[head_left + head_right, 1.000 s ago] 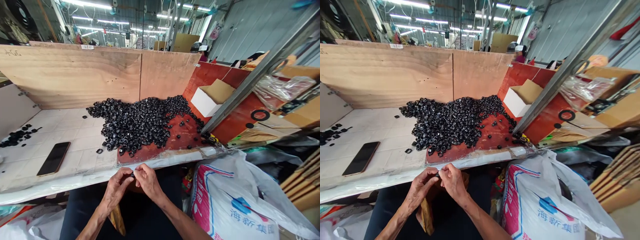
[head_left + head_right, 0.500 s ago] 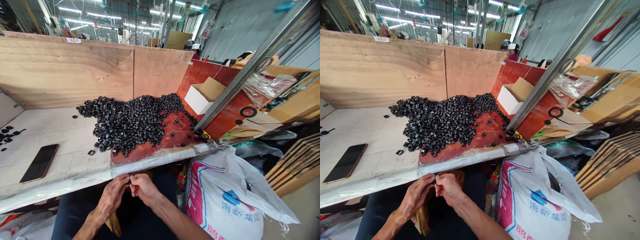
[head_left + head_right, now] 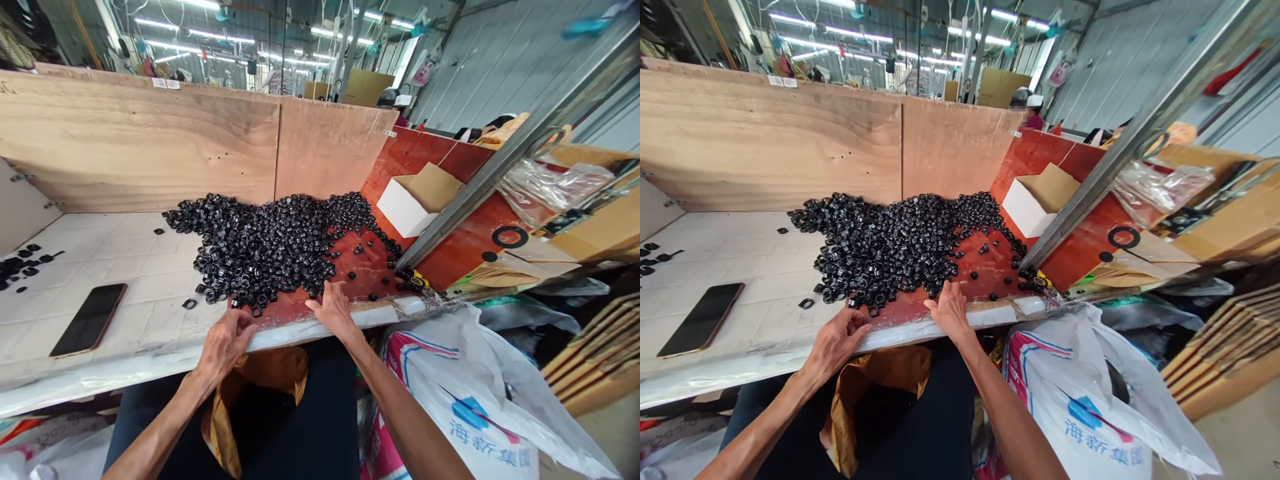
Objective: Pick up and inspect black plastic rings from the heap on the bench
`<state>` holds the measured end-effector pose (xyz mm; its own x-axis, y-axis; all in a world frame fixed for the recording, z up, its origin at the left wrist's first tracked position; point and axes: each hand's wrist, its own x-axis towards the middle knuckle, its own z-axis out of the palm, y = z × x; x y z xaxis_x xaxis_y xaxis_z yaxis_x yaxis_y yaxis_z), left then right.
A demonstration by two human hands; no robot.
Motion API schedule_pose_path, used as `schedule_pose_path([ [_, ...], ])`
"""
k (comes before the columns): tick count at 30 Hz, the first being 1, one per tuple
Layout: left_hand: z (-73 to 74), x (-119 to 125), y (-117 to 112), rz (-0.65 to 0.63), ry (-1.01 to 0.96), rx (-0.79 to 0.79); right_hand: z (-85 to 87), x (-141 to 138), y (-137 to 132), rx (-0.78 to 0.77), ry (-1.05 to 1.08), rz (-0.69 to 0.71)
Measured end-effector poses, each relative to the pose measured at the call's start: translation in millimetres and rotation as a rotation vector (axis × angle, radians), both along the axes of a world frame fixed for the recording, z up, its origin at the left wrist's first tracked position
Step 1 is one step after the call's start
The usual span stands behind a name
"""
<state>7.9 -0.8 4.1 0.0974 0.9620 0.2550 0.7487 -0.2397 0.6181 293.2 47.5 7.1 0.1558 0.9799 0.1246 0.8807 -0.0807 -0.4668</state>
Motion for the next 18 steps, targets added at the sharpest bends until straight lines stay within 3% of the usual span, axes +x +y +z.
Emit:
schedule_pose_path([
  [4,-21.1,12,21,0.103,0.03,0.02,-25.0,-22,17,0.082,0.103,0.132],
  [8,-27.8,16,22,0.13,0.105,0.092,-42.1,-52,13,0.218,0.17,0.172],
  [14,-28.5,13,18,0.083,0.134,0.17,-46.2,-58,3,0.351,0.263,0.206],
  [18,-26.0,11,13,0.049,0.069,0.134,-44.5,-51,-9,0.386,0.296,0.193],
])
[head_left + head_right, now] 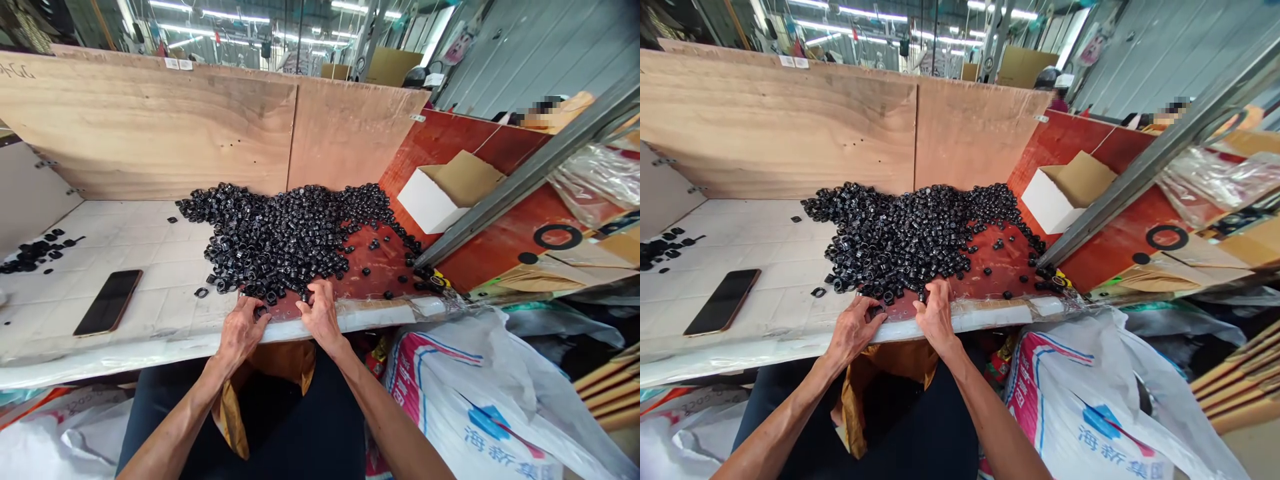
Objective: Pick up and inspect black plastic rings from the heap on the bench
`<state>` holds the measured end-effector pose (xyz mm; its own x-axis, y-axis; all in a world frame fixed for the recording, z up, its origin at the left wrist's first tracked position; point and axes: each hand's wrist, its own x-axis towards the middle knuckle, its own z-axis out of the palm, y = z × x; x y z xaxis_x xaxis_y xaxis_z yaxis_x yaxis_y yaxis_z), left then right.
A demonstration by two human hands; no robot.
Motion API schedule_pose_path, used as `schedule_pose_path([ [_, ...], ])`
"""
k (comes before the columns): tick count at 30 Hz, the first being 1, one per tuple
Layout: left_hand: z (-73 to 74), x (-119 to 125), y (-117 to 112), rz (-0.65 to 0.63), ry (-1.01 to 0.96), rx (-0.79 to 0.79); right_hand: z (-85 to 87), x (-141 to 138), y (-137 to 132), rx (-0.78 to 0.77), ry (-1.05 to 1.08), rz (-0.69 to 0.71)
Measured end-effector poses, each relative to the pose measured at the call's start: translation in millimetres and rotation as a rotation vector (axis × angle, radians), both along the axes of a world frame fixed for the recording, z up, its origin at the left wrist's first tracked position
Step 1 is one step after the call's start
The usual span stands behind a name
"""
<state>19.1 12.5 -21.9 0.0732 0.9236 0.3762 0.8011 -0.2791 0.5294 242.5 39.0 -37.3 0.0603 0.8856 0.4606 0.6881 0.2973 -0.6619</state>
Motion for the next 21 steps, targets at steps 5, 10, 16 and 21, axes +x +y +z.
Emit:
schedule_pose_path([
  [5,10.2,-2,-3,-0.044,-0.068,-0.044,5.6,0,-9,-0.046,-0.06,0.111],
  [10,15.3,-5,-1,-0.067,-0.136,-0.069,10.3,-3,-11,-0.049,-0.059,0.194],
  [16,19.5,-2,-9,-0.068,-0.236,-0.105,13.7,-4,-15,-0.134,0.138,0.237],
  [21,20.3,-4,-10,-0.158,-0.336,-0.053,25.8,-19,-21,-0.246,0.462,0.402],
])
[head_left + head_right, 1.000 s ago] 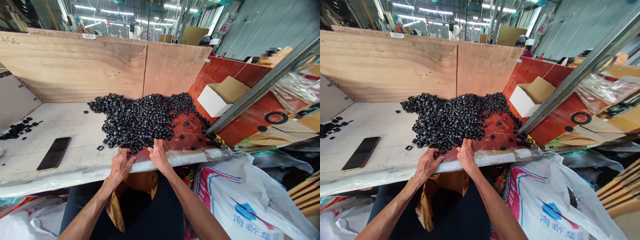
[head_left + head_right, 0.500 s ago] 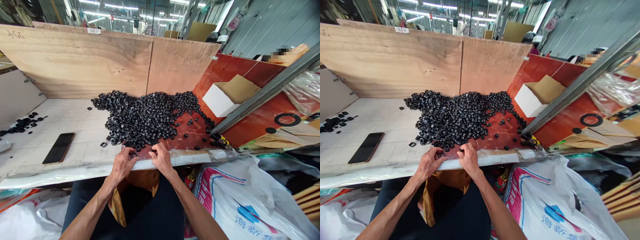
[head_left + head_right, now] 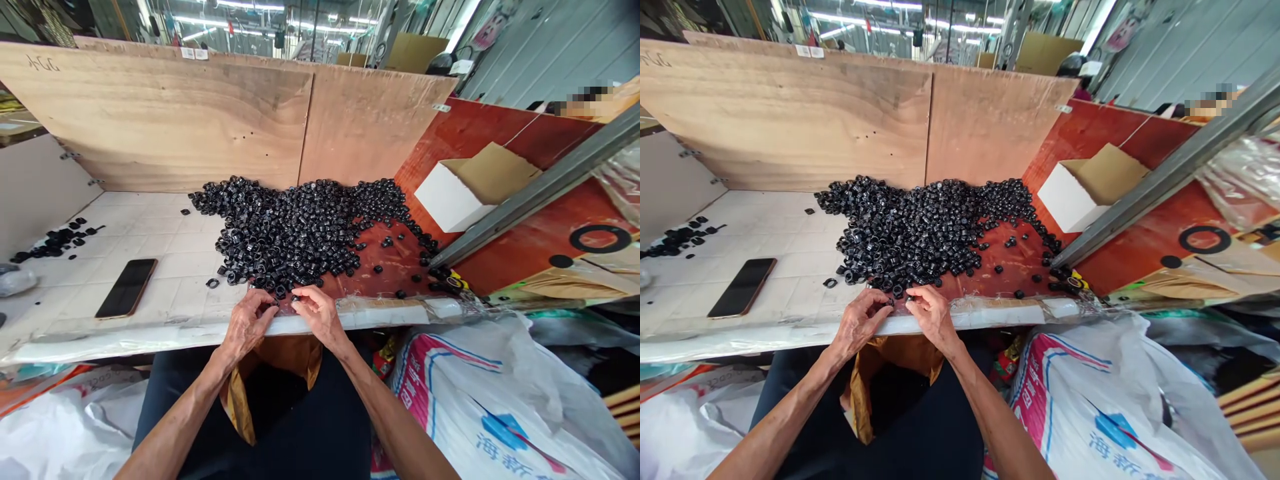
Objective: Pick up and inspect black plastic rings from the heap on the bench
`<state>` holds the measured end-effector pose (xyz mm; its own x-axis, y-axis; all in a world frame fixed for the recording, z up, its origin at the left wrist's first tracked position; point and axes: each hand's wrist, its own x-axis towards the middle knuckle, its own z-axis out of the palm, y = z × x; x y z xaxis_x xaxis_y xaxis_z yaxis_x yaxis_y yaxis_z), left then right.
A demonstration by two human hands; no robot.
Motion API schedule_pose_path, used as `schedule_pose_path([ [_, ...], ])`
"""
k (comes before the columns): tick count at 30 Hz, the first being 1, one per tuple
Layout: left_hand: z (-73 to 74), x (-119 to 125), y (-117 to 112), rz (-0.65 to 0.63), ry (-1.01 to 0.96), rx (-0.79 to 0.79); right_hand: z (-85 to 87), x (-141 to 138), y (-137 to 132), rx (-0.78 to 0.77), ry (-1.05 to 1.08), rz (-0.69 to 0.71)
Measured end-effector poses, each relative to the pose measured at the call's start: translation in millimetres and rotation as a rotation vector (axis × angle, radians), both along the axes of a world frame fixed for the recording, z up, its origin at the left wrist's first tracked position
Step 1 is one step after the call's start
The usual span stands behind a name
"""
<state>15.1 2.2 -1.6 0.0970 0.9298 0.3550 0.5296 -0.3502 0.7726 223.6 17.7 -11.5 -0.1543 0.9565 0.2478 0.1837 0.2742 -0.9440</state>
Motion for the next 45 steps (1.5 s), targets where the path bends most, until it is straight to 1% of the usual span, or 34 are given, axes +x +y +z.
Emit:
schedule_pose_path([
  [2,-1.4,-2,1,-0.042,-0.056,0.0,5.2,-8,-3,0.01,0.022,0.065],
  [5,-4.6,-4,0,-0.063,-0.149,-0.084,9.3,-17,-6,-0.014,0.016,0.065],
  [7,-6.5,-4,-2,-0.056,-0.211,-0.162,8.9,-20,-6,-0.027,0.018,0.042],
  [9,-7.6,-4,-3,-0.064,-0.263,-0.21,7.1,-20,-6,-0.026,0.045,0.049],
  [14,-7.0,-4,-3,-0.098,-0.379,-0.247,4.1,-18,-7,-0.017,0.124,0.113],
  [16,-6.4,-3,-3,-0.1,-0.4,-0.256,3.8,-18,-8,-0.014,0.119,0.117],
  [21,-5.4,-2,-3,-0.111,-0.382,-0.263,2.2,-20,-8,-0.049,0.144,0.077],
  [25,-5.9,-1,-5,-0.12,-0.397,-0.238,0.9,-18,-8,0.008,0.091,0.108],
  [27,-6.7,-3,-5,-0.132,-0.381,-0.209,0.7,-18,-8,0.014,0.06,0.111],
  [33,-7.8,-9,-3,-0.173,-0.251,-0.054,1.5,-18,-10,0.023,0.063,0.098],
  [36,-7.7,-10,-3,-0.169,-0.2,-0.022,0.5,-19,-10,0.039,0.05,0.095],
  [39,-9.4,-10,-3,-0.18,-0.195,0.001,-3.0,-23,-11,0.072,0.005,0.044],
  [42,-12.1,-11,-3,-0.209,-0.216,0.049,-4.8,-29,-12,0.157,-0.091,-0.026],
  [45,-12.9,-11,-2,-0.209,-0.228,0.057,-1.8,-32,-14,0.213,-0.169,-0.029],
])
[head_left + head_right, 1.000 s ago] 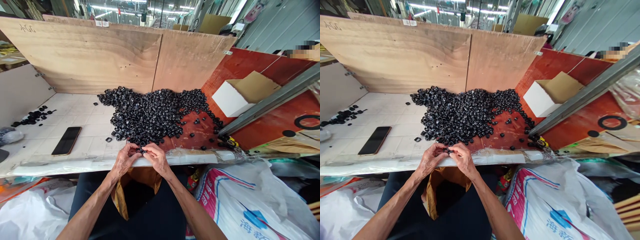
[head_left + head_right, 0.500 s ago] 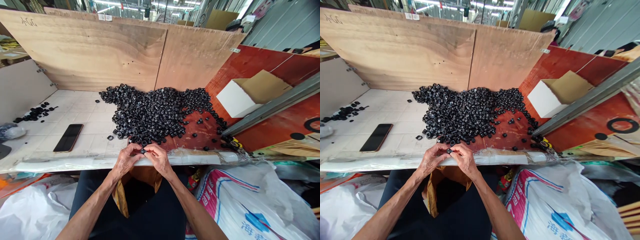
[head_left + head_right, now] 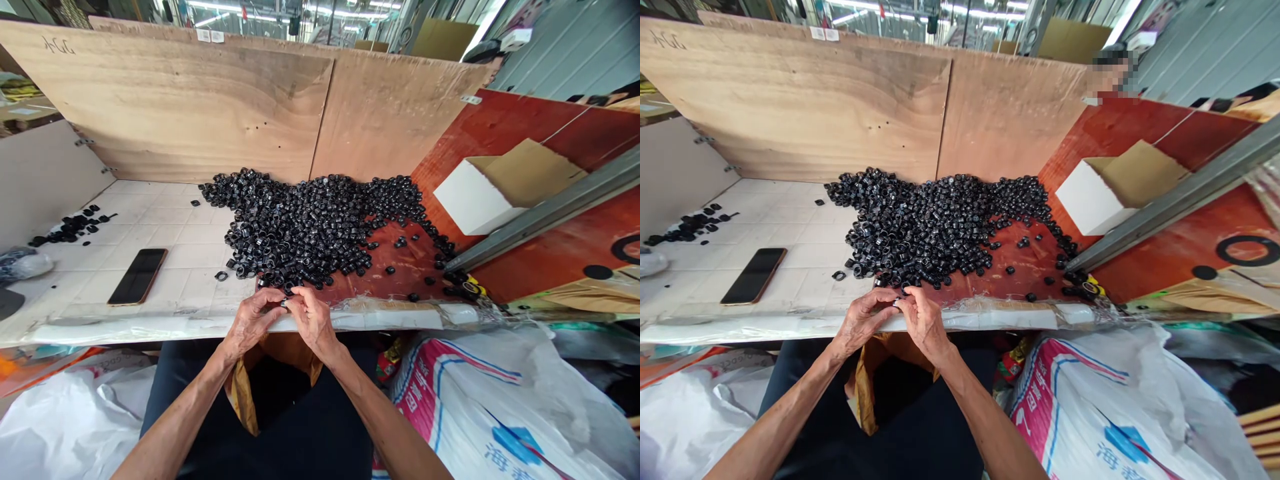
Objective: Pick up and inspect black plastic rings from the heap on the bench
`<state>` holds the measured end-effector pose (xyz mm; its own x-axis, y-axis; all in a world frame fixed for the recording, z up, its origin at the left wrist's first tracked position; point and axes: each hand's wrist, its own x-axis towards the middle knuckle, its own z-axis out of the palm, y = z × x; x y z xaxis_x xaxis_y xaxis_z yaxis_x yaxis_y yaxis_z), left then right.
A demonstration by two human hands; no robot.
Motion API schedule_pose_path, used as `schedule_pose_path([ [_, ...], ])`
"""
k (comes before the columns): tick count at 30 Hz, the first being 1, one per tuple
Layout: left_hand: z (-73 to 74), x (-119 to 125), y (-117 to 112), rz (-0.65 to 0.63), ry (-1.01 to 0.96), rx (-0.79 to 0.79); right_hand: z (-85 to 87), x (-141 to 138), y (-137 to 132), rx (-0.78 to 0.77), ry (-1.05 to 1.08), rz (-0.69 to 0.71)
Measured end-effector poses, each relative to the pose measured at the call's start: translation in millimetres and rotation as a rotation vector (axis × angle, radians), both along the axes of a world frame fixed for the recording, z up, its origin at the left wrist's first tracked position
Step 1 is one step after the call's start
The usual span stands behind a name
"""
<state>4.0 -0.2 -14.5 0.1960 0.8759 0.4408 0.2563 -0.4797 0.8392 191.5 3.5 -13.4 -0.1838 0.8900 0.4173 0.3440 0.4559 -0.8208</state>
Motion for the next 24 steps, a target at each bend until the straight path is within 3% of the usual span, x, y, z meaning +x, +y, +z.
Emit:
schedule_pose_path([
  [5,5.3,1,-2,-0.002,-0.047,-0.076,3.0,3,-1,0.063,-0.048,0.071],
  [11,8.2,0,-3,-0.033,0.01,-0.077,4.6,2,6,0.233,-0.189,-0.032],
  [14,4.2,0,-3,-0.033,-0.084,-0.139,8.3,1,4,0.182,-0.11,-0.041],
  [18,-0.9,1,-2,-0.044,-0.195,-0.212,5.8,0,0,0.136,-0.014,0.05],
  [24,-3.0,-1,-1,-0.017,-0.146,-0.164,-1.2,0,3,0.22,-0.281,-0.007],
])
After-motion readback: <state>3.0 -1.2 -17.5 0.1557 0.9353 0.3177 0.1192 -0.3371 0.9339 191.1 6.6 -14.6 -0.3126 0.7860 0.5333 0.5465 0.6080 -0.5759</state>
